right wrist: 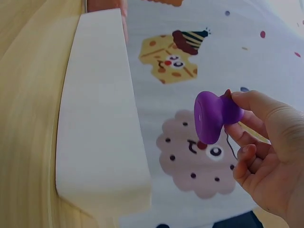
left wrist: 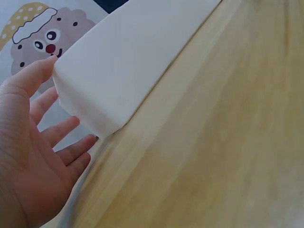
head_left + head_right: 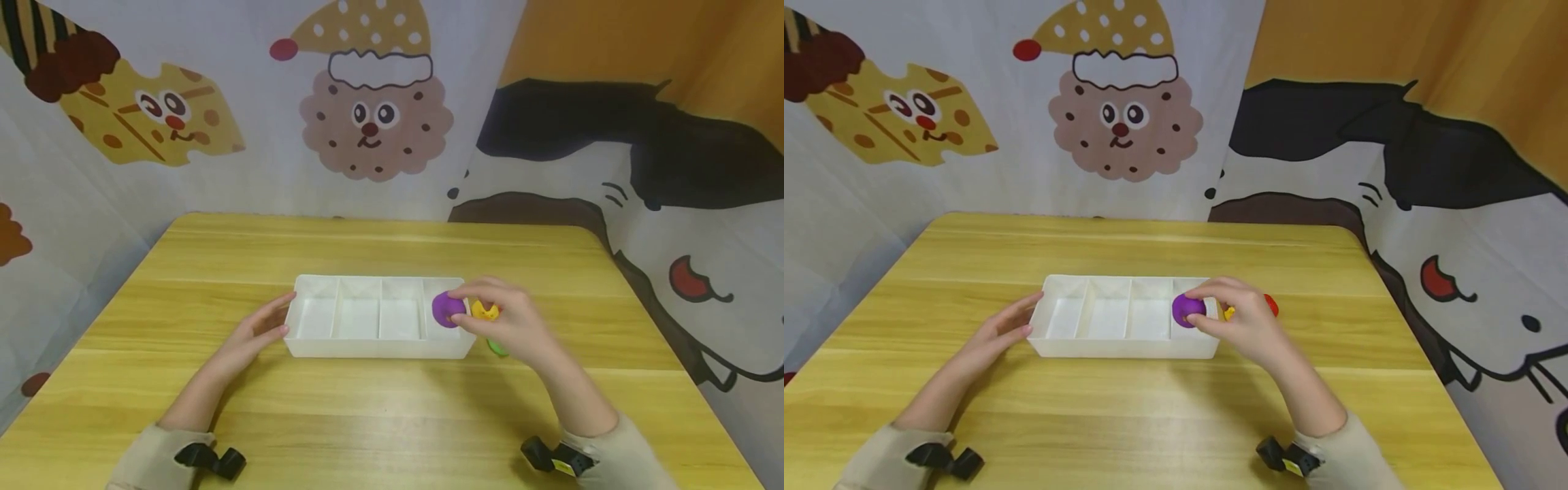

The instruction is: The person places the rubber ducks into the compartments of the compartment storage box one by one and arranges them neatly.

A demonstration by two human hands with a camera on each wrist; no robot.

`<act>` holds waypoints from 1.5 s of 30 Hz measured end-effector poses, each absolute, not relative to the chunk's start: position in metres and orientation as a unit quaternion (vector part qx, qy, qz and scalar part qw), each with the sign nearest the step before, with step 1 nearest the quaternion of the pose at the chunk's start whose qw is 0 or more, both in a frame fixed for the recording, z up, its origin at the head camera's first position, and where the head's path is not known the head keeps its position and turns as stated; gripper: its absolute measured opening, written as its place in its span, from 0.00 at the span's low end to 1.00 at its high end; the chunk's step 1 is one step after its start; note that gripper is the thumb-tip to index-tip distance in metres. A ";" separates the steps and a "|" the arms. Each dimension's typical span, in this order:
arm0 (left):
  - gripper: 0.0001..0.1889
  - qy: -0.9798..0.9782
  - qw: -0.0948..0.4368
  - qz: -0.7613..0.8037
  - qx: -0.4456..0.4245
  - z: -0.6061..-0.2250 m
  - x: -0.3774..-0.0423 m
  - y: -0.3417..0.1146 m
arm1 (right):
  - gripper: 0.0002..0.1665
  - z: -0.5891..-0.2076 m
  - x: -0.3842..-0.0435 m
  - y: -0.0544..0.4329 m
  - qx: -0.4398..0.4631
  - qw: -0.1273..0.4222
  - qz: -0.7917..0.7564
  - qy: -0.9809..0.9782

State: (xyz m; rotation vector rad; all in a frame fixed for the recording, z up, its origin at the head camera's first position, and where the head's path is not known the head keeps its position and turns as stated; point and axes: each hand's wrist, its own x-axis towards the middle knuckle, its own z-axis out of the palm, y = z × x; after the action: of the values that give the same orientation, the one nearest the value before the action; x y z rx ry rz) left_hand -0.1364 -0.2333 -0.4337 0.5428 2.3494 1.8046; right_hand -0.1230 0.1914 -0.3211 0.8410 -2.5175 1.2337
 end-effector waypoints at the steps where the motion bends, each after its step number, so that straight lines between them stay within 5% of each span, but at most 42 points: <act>1: 0.30 0.778 0.065 0.598 0.180 -0.434 -0.136 -0.233 | 0.16 -0.321 -0.124 0.187 0.289 0.103 0.423 -0.853; 26: 0.30 0.768 0.070 0.610 0.182 -0.434 -0.137 -0.234 | 0.16 -0.325 -0.150 0.093 0.436 0.063 0.451 -0.776; 45: 0.30 0.764 0.071 0.613 0.188 -0.435 -0.136 -0.234 | 0.15 -0.334 -0.172 0.040 0.419 0.006 0.414 -0.808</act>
State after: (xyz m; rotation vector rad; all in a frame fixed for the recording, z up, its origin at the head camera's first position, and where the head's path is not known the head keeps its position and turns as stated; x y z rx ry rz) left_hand -0.1361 -0.2340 -0.4349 0.5643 2.2967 1.8446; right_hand -0.1723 0.0400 -0.3338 1.3111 -2.5300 1.2962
